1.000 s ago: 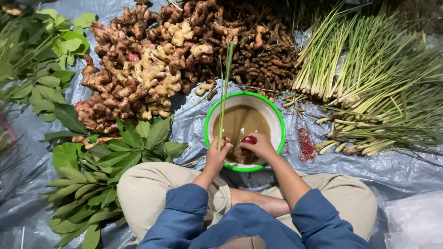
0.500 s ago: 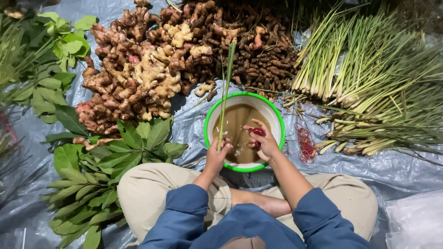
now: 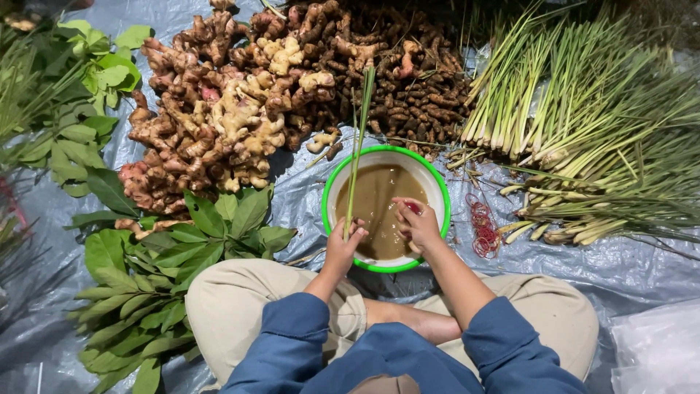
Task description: The person sorts and packages various herbs and roots including ginger and lemongrass, placing bundles of lemongrass into plastic bags and arranging them on a wooden table.
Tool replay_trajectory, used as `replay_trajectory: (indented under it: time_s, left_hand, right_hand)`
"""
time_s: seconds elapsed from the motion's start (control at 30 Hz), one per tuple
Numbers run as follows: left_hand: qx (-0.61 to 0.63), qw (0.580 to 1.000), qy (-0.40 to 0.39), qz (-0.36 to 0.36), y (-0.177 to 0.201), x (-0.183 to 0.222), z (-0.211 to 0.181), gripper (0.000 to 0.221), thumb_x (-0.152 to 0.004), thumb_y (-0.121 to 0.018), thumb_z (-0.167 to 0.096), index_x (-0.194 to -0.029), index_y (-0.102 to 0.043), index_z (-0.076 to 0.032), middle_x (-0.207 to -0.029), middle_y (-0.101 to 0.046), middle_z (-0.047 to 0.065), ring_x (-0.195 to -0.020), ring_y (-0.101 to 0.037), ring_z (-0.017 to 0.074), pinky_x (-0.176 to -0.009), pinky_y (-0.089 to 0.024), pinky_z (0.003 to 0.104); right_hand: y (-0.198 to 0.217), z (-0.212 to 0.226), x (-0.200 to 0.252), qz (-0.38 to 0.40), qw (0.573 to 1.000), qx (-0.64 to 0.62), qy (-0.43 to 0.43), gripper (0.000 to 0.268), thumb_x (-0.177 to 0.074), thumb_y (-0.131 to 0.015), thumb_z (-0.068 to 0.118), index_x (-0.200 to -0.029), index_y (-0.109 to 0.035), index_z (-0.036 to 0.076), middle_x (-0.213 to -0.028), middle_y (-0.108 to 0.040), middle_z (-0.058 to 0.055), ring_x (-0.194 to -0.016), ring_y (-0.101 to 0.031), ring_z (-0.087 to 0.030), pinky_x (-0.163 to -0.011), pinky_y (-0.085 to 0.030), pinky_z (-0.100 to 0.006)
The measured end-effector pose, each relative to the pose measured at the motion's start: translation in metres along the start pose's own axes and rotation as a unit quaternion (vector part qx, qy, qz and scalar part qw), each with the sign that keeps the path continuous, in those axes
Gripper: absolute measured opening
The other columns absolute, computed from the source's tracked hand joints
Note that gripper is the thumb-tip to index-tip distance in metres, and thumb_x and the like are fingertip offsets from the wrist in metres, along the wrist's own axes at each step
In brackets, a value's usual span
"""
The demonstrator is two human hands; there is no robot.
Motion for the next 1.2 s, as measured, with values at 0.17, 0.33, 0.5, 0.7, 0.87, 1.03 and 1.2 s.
replay_trajectory:
  time_s: [0.17,0.33,0.5,0.7,0.87,1.03,1.2]
  left_hand:
    - [-0.004,1.000,-0.005,0.005,-0.002,0.002,-0.007,0.028,-0.097,-0.067,-0.013,-0.082,-0.043,-0.013,-0.110,-0.070,0.015,-0.089,-0.075,0.0211,-0.082,-0.060,0.033]
    - [0.003,1.000,-0.001,0.007,-0.001,0.002,-0.006,0.027,-0.097,-0.067,-0.013,-0.083,-0.044,-0.012,-0.111,-0.070,0.015,-0.090,-0.074,0.0208,-0.082,-0.059,0.032]
    - [-0.010,1.000,-0.008,0.012,0.000,-0.001,-0.008,0.022,-0.096,-0.067,-0.012,-0.085,-0.049,-0.008,-0.112,-0.069,0.015,-0.090,-0.076,0.0235,-0.082,-0.060,0.036]
    - [-0.007,1.000,-0.018,0.013,-0.003,0.005,-0.019,0.027,-0.096,-0.067,-0.012,-0.082,-0.044,-0.011,-0.113,-0.069,0.015,-0.089,-0.075,0.0223,-0.083,-0.057,0.035]
    - [-0.008,1.000,-0.024,0.013,-0.005,0.005,-0.021,0.027,-0.096,-0.067,-0.011,-0.081,-0.044,-0.011,-0.112,-0.069,0.015,-0.088,-0.075,0.0228,-0.083,-0.057,0.035]
    - [-0.009,0.999,-0.029,0.012,-0.003,0.003,-0.016,0.027,-0.096,-0.068,-0.011,-0.081,-0.045,-0.011,-0.111,-0.070,0.015,-0.088,-0.076,0.0228,-0.083,-0.057,0.034]
    - [-0.011,1.000,-0.016,0.008,-0.003,0.004,-0.015,0.013,-0.095,-0.068,-0.010,-0.094,-0.057,-0.003,-0.112,-0.068,0.015,-0.089,-0.075,0.0230,-0.087,-0.057,0.037]
  right_hand:
    - [0.014,-0.020,-0.014,-0.011,1.000,0.001,0.008,0.019,-0.102,-0.068,0.020,-0.106,-0.066,0.002,-0.058,-0.037,-0.003,-0.035,-0.027,-0.007,-0.028,-0.028,-0.025]
    - [0.001,0.003,-0.002,-0.026,0.996,0.077,0.039,0.034,-0.102,-0.070,0.025,-0.078,-0.060,0.002,-0.054,-0.034,-0.001,-0.039,-0.034,-0.004,-0.032,-0.028,-0.019]
    - [-0.004,0.008,0.006,-0.018,0.994,0.102,0.032,0.049,-0.107,-0.060,0.031,-0.066,-0.049,0.006,-0.047,-0.027,-0.001,-0.034,-0.025,-0.007,-0.030,-0.022,-0.021]
    - [0.004,0.000,-0.005,-0.010,0.995,0.099,0.030,0.044,-0.104,-0.055,0.021,-0.063,-0.044,0.009,-0.045,-0.026,-0.001,-0.032,-0.026,-0.008,-0.029,-0.021,-0.023]
    - [0.011,-0.008,-0.010,0.013,0.998,0.052,0.024,0.040,-0.100,-0.055,0.019,-0.063,-0.043,0.008,-0.044,-0.023,-0.003,-0.031,-0.024,-0.009,-0.030,-0.018,-0.023]
    - [0.019,-0.013,-0.020,0.024,0.999,0.021,0.033,0.037,-0.097,-0.057,0.021,-0.065,-0.045,0.008,-0.045,-0.025,-0.004,-0.028,-0.027,-0.011,-0.028,-0.020,-0.024]
    - [0.002,-0.003,-0.005,0.093,0.993,-0.071,-0.003,0.068,-0.083,-0.053,0.000,-0.148,-0.042,0.013,-0.118,-0.061,-0.024,-0.096,-0.072,-0.037,-0.089,-0.061,-0.049]
Point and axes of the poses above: each hand's wrist, its own x-axis away from the middle knuckle, its own y-axis out of the back of the hand, z = x × y, the point moved 6 cm from there along -x, towards the middle knuckle
